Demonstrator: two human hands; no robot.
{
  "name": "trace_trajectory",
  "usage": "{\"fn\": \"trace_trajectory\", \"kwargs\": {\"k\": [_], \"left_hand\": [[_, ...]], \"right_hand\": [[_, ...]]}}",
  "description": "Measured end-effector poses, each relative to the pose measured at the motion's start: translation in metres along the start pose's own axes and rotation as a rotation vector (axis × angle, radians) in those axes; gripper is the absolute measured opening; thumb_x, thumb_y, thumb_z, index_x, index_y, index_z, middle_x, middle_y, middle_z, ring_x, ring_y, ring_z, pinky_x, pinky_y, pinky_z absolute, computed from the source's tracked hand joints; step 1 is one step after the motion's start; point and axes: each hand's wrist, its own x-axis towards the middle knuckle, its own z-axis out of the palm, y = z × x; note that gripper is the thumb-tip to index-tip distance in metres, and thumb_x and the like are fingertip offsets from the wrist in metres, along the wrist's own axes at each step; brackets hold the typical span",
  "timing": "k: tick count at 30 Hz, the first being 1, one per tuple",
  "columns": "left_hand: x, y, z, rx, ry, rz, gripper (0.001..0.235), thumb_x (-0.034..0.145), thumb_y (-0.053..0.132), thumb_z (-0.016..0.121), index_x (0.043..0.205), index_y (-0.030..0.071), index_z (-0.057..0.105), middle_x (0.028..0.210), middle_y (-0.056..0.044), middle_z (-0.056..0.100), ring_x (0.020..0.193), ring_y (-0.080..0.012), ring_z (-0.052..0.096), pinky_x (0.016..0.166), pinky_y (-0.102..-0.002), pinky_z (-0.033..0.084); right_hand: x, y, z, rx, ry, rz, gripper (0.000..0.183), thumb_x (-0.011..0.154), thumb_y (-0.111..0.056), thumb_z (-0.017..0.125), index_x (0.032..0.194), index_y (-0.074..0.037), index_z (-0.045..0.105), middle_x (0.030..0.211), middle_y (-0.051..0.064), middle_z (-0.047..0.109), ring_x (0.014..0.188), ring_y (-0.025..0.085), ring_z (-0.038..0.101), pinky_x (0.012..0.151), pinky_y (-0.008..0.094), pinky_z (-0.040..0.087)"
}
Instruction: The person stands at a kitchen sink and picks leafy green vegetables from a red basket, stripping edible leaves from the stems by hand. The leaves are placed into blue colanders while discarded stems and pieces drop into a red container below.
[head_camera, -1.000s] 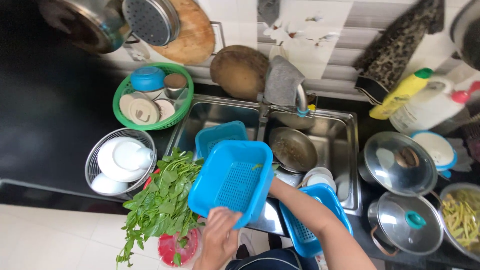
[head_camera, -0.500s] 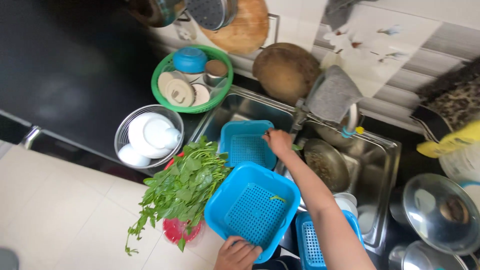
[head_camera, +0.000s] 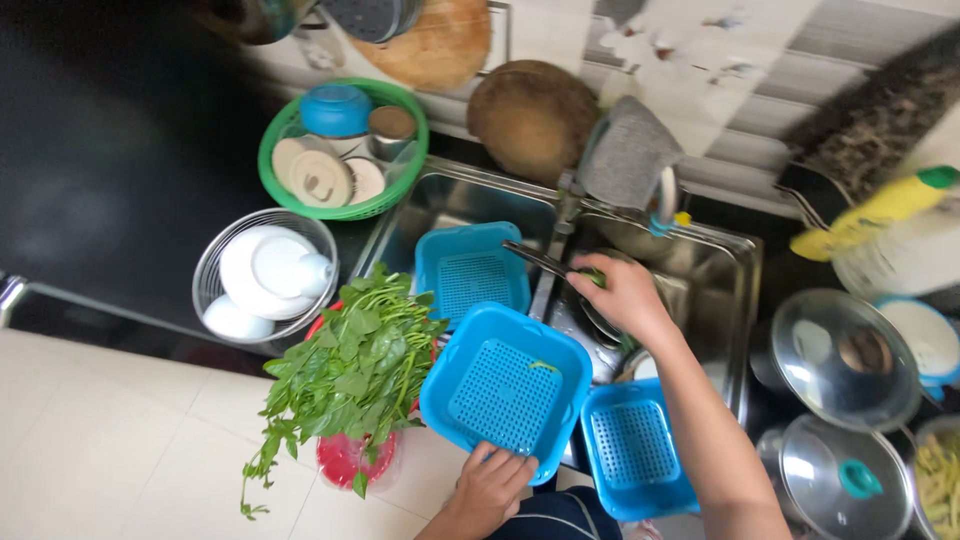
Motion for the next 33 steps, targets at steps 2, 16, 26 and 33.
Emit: {"fn": "trace_trajectory", "kwargs": {"k": [2, 16, 26, 33], "left_hand": [[0.005, 0.005, 0.006, -0.031, 0.034, -0.017, 0.046, 0.07, 0.005, 0.071, 0.116, 0.002, 0.068, 0.1, -0.006, 0.067, 0.093, -0.0207, 0.062, 0.084, -0.037, 0.045], [0.006, -0.008, 0.05, -0.023, 0.007, 0.018, 0.044, 0.071, 0.004, 0.071, 0.115, 0.001, 0.068, 0.087, -0.004, 0.061, 0.08, -0.0212, 0.057, 0.073, -0.038, 0.04], [0.015, 0.01, 0.036, -0.044, -0.059, -0.048, 0.053, 0.071, 0.021, 0.076, 0.119, 0.001, 0.067, 0.101, -0.01, 0.066, 0.096, -0.0267, 0.061, 0.084, -0.04, 0.042], [-0.004, -0.041, -0.018, -0.037, 0.417, -0.369, 0.037, 0.075, 0.021, 0.078, 0.109, 0.006, 0.071, 0.105, -0.011, 0.07, 0.099, -0.0309, 0.065, 0.085, -0.042, 0.052]], "right_hand": [[-0.041, -0.029, -0.028, 0.014, -0.01, 0.214, 0.041, 0.089, -0.044, 0.069, 0.121, -0.018, 0.075, 0.076, 0.022, 0.072, 0.069, 0.034, 0.072, 0.07, 0.045, 0.054], [-0.266, 0.026, 0.087, -0.26, -0.249, 0.474, 0.068, 0.078, -0.054, 0.075, 0.131, -0.012, 0.064, 0.116, 0.015, 0.068, 0.095, 0.037, 0.071, 0.081, 0.047, 0.058], [-0.281, 0.056, 0.093, -0.165, -0.126, 0.583, 0.05, 0.08, -0.054, 0.073, 0.121, -0.025, 0.074, 0.105, 0.012, 0.077, 0.098, 0.033, 0.074, 0.087, 0.045, 0.057], [-0.255, 0.038, 0.054, -0.033, 0.236, 0.599, 0.047, 0.09, -0.049, 0.066, 0.128, -0.022, 0.074, 0.096, 0.014, 0.074, 0.081, 0.032, 0.068, 0.077, 0.044, 0.056]]}}
